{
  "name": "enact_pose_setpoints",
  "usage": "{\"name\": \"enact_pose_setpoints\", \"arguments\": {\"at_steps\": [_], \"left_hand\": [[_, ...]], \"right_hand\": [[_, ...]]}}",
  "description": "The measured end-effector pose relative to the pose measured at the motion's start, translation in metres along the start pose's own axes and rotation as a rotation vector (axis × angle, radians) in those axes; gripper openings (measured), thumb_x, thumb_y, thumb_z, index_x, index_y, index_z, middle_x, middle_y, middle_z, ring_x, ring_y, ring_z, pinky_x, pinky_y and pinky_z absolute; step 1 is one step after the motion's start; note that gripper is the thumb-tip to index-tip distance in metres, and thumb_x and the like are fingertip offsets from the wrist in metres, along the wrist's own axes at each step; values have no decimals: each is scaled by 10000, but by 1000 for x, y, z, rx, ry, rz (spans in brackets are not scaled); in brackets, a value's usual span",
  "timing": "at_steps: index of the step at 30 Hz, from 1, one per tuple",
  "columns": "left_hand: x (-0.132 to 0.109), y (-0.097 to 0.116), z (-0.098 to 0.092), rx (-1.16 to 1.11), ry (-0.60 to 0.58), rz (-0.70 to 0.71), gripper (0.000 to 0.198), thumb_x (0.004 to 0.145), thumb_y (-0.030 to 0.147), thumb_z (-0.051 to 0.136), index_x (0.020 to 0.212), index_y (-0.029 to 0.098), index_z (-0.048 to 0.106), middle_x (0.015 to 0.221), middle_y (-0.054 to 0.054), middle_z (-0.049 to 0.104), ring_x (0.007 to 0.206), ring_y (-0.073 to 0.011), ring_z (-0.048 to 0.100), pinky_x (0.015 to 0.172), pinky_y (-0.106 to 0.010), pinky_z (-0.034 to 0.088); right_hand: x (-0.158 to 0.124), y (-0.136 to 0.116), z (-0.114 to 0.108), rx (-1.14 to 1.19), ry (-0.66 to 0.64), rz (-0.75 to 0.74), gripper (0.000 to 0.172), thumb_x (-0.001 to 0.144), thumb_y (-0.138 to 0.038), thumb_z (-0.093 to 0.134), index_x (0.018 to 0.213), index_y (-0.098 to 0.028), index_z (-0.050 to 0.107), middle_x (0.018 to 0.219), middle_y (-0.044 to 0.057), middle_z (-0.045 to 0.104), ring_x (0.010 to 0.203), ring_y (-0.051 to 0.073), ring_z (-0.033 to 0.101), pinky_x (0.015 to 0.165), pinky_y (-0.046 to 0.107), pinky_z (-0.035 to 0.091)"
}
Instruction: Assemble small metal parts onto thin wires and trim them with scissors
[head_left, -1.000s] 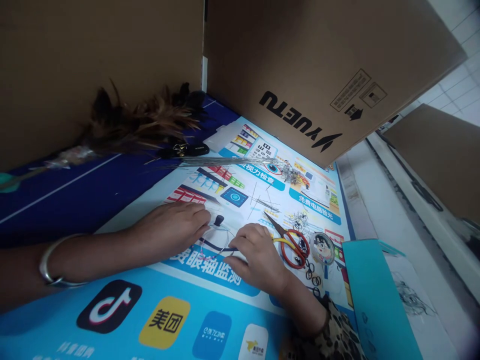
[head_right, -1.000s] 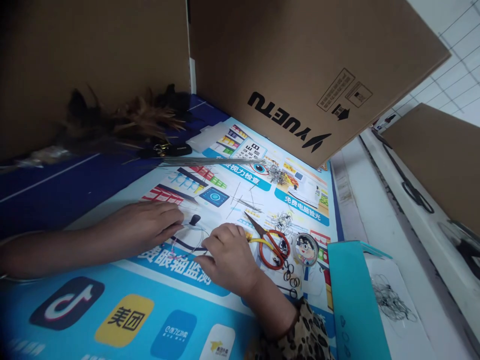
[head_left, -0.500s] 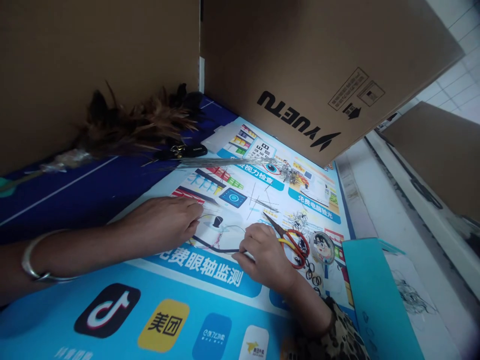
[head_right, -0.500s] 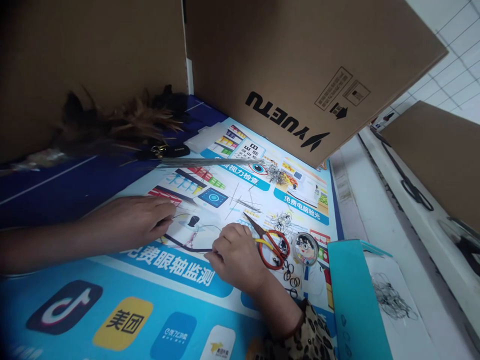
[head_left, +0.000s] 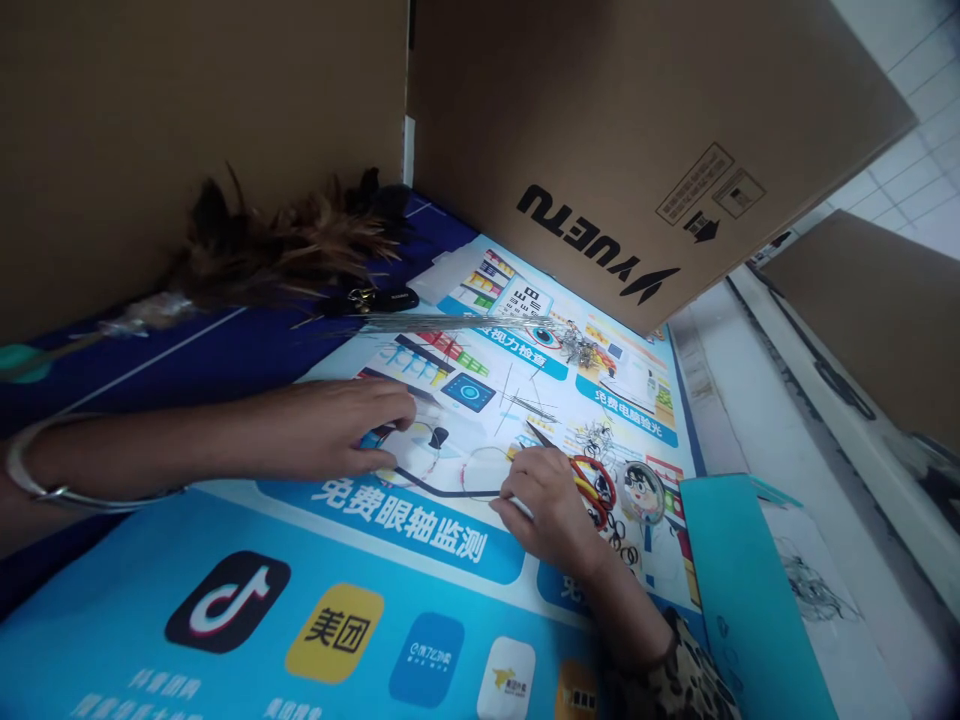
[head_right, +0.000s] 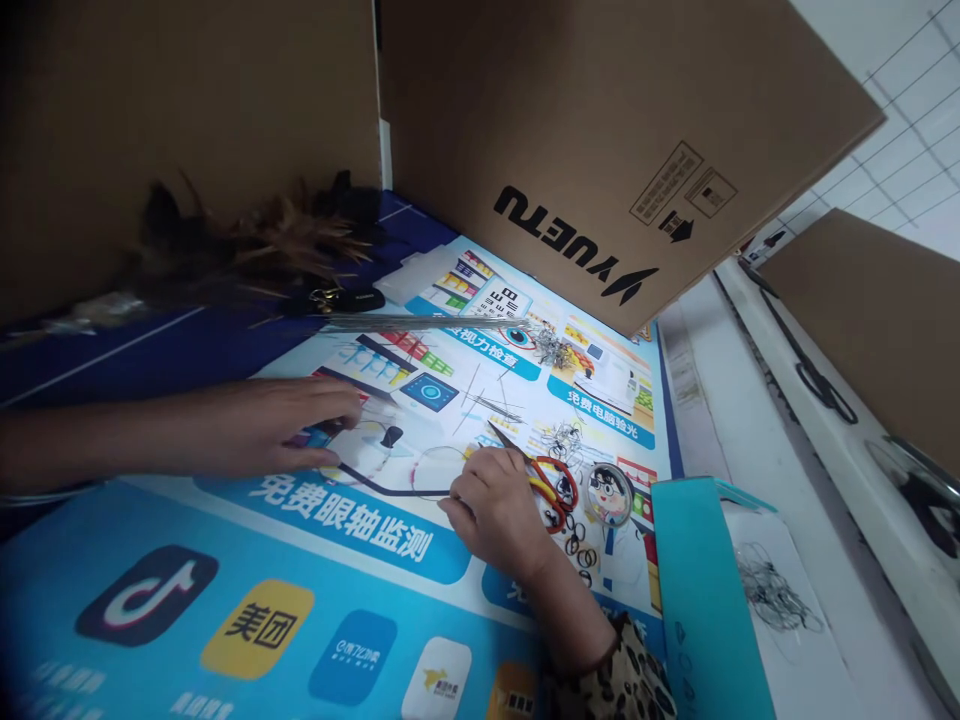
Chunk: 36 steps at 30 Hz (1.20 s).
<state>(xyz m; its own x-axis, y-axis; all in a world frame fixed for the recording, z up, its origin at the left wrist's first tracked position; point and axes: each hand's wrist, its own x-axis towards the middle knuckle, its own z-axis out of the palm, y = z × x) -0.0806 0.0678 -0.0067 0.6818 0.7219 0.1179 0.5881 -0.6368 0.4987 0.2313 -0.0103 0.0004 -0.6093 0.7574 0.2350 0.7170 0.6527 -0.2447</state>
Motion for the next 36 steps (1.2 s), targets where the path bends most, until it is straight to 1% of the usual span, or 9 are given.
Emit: {"name": "enact_pose_setpoints", "arguments": {"at_steps": [1,3,6,9,13,18,22,30,36], "left_hand": [[0,-3,-1,-15,-35,30,345,790,395,716,1102,254,670,1200,-52,696,1087,-266,633,852,-313,493],[0,-8,0,-13,-126,85,573,776,428,742,1308,276,595,1427,-77,578,1317,-311,501,1040,-383,429],[0,-10,8,-19,-137,123,700,764,414,766,1411,288,529,1520,-84,499,1421,-325,391,1150,-445,332],[-1,-8,16,-49,-102,132,649,771,399,769,1375,272,569,1478,-86,549,1404,-310,426,1149,-429,352],[-1,-6,19,-94,-62,148,554,790,375,757,1316,281,609,1408,-73,610,1359,-292,483,1124,-402,389],[0,-5,19,-108,-92,119,536,801,328,741,1314,287,590,1380,-62,617,1333,-285,494,1077,-379,428],[0,-3,18,-106,-106,100,516,779,298,759,1270,250,608,1347,-66,626,1317,-281,498,1075,-362,422],[2,1,14,-79,-99,110,484,764,297,760,1224,250,619,1329,-58,636,1281,-279,532,1040,-348,429],[2,7,11,-66,-116,80,452,769,289,750,1202,243,630,1322,-62,641,1275,-279,543,1049,-355,421]], "right_hand": [[1,-2,1,-10,5,-8,141,941,-276,606,827,-200,635,925,77,669,1021,247,575,896,417,412],[3,-4,2,-24,2,-25,137,953,-279,599,852,-196,641,943,80,675,1084,256,569,920,422,401],[5,-6,3,-35,-18,-33,135,959,-284,599,876,-187,643,957,79,680,1054,245,581,894,408,399],[6,-7,3,-45,-31,-31,153,971,-287,580,879,-182,641,959,81,683,1000,232,589,863,397,397],[6,-7,3,-39,-31,-32,159,974,-291,578,881,-180,644,968,83,689,997,229,590,873,396,394],[5,-6,4,-28,-17,-33,141,967,-281,591,889,-178,647,976,80,692,999,227,595,874,390,395],[5,-5,5,-19,-6,-32,136,961,-280,600,884,-177,643,978,77,690,1003,230,598,875,389,398],[4,-5,6,-7,-10,-27,132,967,-291,590,904,-189,645,980,79,687,1003,231,595,889,395,406],[4,-5,5,0,-4,-33,132,965,-282,592,899,-181,645,984,81,689,1002,229,597,892,390,411]]}}
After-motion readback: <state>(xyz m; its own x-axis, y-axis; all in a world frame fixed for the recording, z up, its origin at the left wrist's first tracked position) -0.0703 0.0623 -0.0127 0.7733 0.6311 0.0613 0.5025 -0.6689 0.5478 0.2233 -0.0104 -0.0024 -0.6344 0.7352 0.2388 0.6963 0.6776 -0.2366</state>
